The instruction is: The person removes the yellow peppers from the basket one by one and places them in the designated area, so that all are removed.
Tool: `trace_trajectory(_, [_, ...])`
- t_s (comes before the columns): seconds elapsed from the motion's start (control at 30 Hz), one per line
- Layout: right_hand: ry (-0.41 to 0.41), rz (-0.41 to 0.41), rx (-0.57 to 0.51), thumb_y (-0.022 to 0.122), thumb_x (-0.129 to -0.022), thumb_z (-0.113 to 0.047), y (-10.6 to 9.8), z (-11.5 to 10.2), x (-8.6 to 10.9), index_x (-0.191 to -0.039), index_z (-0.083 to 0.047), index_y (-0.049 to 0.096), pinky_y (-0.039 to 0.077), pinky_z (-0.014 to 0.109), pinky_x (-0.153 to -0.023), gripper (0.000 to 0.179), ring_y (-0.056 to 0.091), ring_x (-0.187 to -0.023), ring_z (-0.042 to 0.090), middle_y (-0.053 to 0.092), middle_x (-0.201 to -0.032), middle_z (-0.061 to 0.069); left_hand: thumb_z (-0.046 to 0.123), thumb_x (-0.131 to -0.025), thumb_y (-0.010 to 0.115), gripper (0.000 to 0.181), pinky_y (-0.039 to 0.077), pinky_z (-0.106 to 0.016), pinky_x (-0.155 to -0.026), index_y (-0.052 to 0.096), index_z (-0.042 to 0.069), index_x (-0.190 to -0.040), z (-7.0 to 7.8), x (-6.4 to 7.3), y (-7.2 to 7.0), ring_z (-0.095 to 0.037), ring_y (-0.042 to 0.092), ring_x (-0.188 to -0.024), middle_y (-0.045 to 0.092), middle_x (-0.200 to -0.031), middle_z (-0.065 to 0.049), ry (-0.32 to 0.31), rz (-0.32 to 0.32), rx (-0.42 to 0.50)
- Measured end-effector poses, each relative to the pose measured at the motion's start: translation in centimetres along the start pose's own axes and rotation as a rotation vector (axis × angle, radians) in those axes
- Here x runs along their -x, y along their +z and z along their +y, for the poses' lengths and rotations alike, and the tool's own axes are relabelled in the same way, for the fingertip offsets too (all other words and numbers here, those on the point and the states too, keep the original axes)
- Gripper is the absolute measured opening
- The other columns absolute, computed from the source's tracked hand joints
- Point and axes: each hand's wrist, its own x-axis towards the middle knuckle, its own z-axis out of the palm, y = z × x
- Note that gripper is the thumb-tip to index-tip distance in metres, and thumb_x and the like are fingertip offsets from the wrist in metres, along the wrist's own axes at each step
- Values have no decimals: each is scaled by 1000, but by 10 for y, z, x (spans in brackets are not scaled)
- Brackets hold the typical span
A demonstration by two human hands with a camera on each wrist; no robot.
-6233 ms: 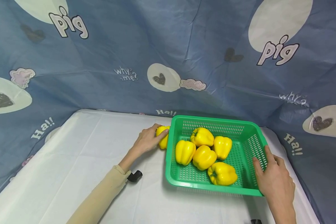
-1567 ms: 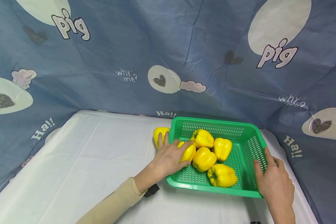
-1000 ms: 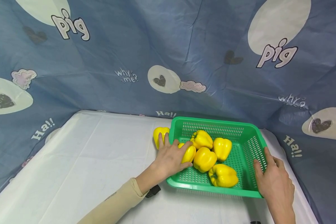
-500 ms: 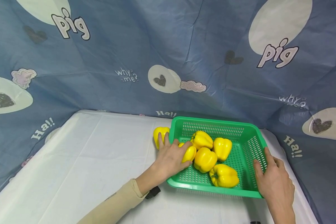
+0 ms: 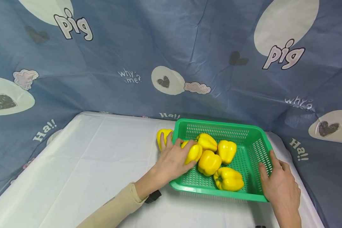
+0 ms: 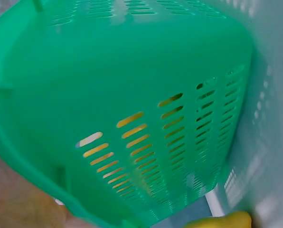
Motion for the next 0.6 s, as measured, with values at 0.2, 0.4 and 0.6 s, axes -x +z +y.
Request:
trace_trajectory(0.2, [2,3,-2,45,-113,-48,1,0,0,-172,-11,17,47,77,-87,75,51,-121,69,41,-149,47,51,-98,72,58,27,-78,-122,54,32,-149,-2,2,-6,-53,48,-145,73,-131,-15,2,46,38])
trace_trajectory(0.4, [-2,7,-6,44,-113,-48,0,0,0,-172,-11,18,46,77,-87,74,51,-120,69,41,-149,47,54,-90,71,59,31,-64,-118,56,31,-142,-6,4,-9,-41,58,-131,75,-125,-12,-6,128,102])
trace_trajectory(0.6, [1,4,-10,45,-113,-48,0,0,0,-172,-11,17,46,77,-87,75,51,-121,69,40,-150,47,54,-85,70,56,37,-54,-109,56,28,-133,-12,5,-14,-37,62,-118,75,-117,-8,-26,172,169])
